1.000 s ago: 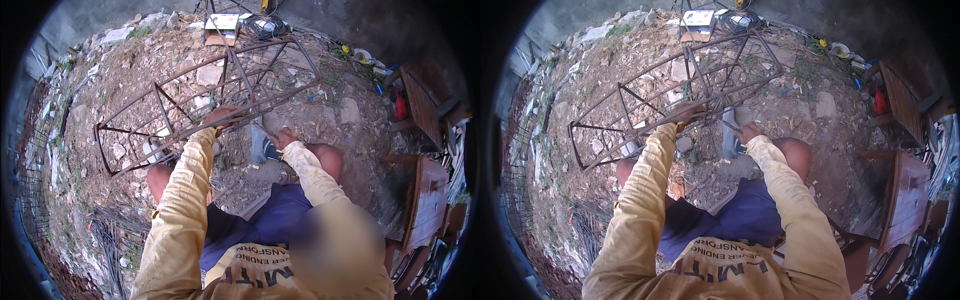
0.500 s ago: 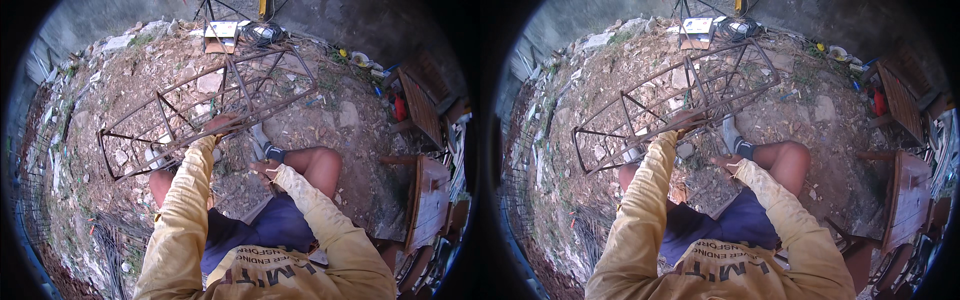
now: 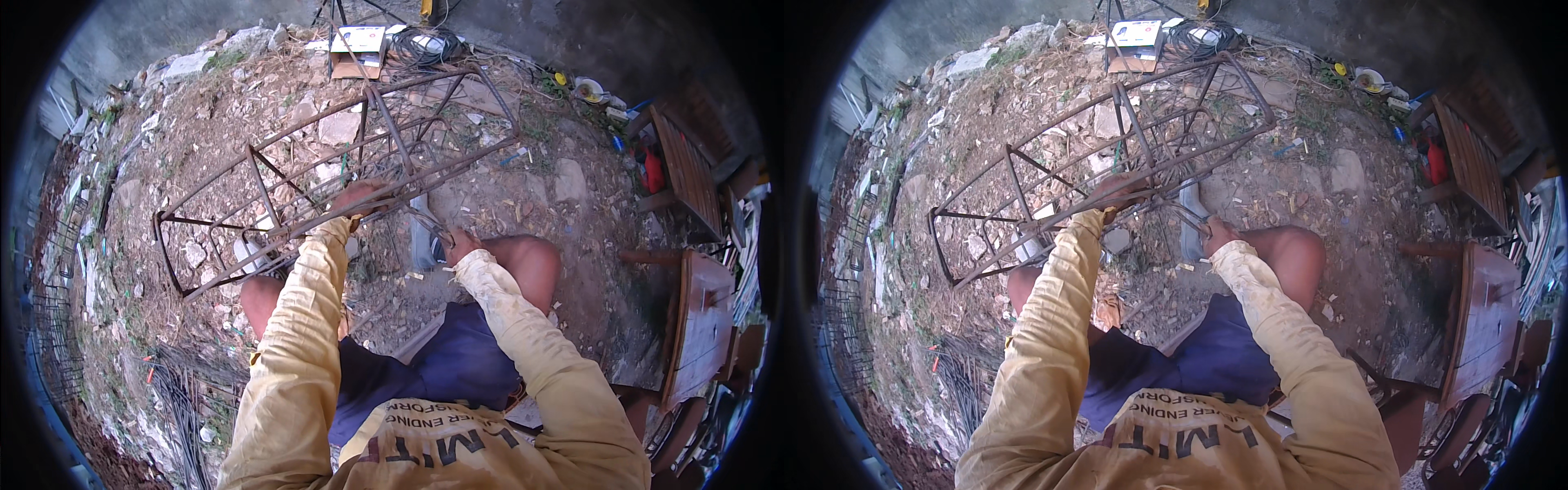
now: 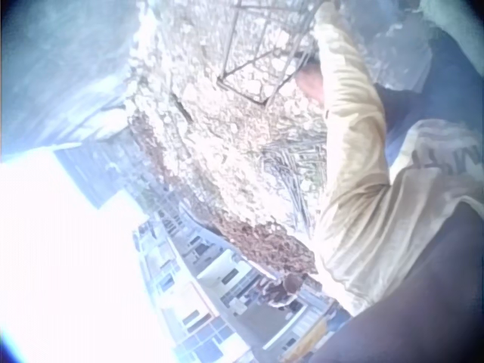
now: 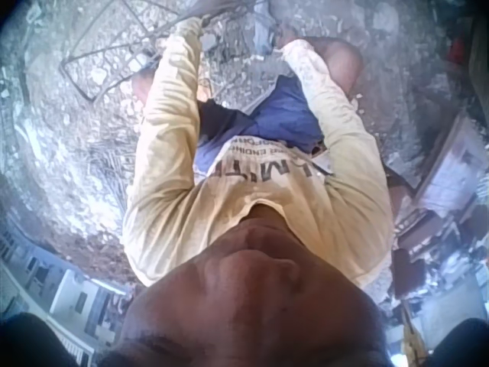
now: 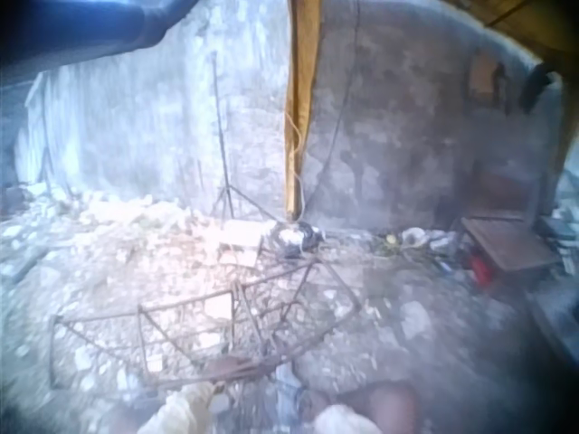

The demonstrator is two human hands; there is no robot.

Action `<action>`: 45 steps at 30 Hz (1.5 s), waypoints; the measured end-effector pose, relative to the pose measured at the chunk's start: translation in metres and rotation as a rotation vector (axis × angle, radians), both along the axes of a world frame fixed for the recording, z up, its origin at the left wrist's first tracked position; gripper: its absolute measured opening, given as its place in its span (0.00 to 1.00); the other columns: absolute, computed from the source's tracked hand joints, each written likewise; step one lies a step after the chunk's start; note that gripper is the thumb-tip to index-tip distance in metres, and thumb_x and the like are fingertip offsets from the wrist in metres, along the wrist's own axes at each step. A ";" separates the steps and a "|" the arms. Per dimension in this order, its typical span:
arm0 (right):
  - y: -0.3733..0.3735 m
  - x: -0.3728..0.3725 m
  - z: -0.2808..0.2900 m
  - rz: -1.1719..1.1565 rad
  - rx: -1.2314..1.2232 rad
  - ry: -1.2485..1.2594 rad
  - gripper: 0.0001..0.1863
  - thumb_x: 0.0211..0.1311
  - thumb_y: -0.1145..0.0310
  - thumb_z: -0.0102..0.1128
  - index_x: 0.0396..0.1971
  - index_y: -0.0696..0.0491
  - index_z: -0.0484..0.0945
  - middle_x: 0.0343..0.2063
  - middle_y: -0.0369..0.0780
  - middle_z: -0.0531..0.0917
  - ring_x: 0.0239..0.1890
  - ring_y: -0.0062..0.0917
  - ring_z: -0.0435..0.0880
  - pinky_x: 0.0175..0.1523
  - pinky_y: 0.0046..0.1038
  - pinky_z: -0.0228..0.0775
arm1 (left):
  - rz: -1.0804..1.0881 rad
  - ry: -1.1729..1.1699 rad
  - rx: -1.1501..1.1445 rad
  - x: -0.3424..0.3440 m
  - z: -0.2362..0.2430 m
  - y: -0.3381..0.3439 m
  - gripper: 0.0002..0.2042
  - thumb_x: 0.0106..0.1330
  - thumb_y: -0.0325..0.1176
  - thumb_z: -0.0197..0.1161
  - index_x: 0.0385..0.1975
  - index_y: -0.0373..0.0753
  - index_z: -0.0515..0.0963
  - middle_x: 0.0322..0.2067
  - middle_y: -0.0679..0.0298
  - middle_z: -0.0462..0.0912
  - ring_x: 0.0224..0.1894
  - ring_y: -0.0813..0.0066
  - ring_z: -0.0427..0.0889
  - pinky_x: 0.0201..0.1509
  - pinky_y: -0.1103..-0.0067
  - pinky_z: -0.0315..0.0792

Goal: The person sits on the ground and uses pliers to remove a green zip tie from a metal frame. They then use the pliers to adjust and tighten connections on the frame.

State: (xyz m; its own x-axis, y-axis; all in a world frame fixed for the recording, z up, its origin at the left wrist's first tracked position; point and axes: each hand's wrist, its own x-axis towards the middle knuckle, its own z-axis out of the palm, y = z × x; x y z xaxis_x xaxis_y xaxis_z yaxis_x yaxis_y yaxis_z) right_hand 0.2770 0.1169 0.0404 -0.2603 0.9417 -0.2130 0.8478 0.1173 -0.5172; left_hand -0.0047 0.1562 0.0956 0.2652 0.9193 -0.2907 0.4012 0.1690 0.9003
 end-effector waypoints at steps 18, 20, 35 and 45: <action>-0.009 0.001 0.025 0.033 -0.070 0.000 0.21 0.58 0.45 0.61 0.35 0.50 0.80 0.22 0.43 0.78 0.31 0.41 0.82 0.42 0.43 0.75 | 0.035 -0.169 -0.050 -0.008 -0.034 0.015 0.10 0.66 0.31 0.57 0.44 0.38 0.80 0.33 0.67 0.83 0.32 0.78 0.79 0.36 0.80 0.74; -0.026 -0.009 0.014 -0.128 -0.737 0.421 0.22 0.57 0.45 0.64 0.32 0.51 0.78 0.17 0.39 0.75 0.23 0.30 0.80 0.31 0.39 0.74 | 0.025 -0.180 -0.052 -0.003 -0.033 0.016 0.10 0.66 0.31 0.57 0.44 0.38 0.80 0.33 0.67 0.82 0.32 0.78 0.79 0.36 0.79 0.74; -0.069 -0.007 0.048 -0.023 0.355 0.190 0.15 0.51 0.58 0.66 0.37 0.49 0.79 0.38 0.46 0.77 0.40 0.46 0.78 0.44 0.45 0.73 | 0.019 -0.229 0.009 -0.005 -0.034 0.011 0.10 0.67 0.31 0.56 0.44 0.37 0.79 0.33 0.66 0.82 0.31 0.77 0.78 0.35 0.78 0.74; -0.067 -0.022 0.028 0.016 0.482 0.081 0.12 0.58 0.59 0.59 0.38 0.50 0.77 0.39 0.46 0.80 0.46 0.49 0.75 0.52 0.47 0.67 | 0.180 -0.484 -0.162 0.002 -0.024 0.012 0.12 0.69 0.32 0.54 0.46 0.32 0.76 0.34 0.61 0.81 0.32 0.71 0.79 0.34 0.77 0.72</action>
State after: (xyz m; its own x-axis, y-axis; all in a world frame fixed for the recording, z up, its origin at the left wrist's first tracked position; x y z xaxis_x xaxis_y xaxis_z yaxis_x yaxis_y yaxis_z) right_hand 0.2545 0.0501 0.0687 -0.2732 0.9239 0.2680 0.8031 0.3724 -0.4651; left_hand -0.0028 0.1678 0.0715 0.2468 0.9159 -0.3165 -0.1006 0.3491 0.9317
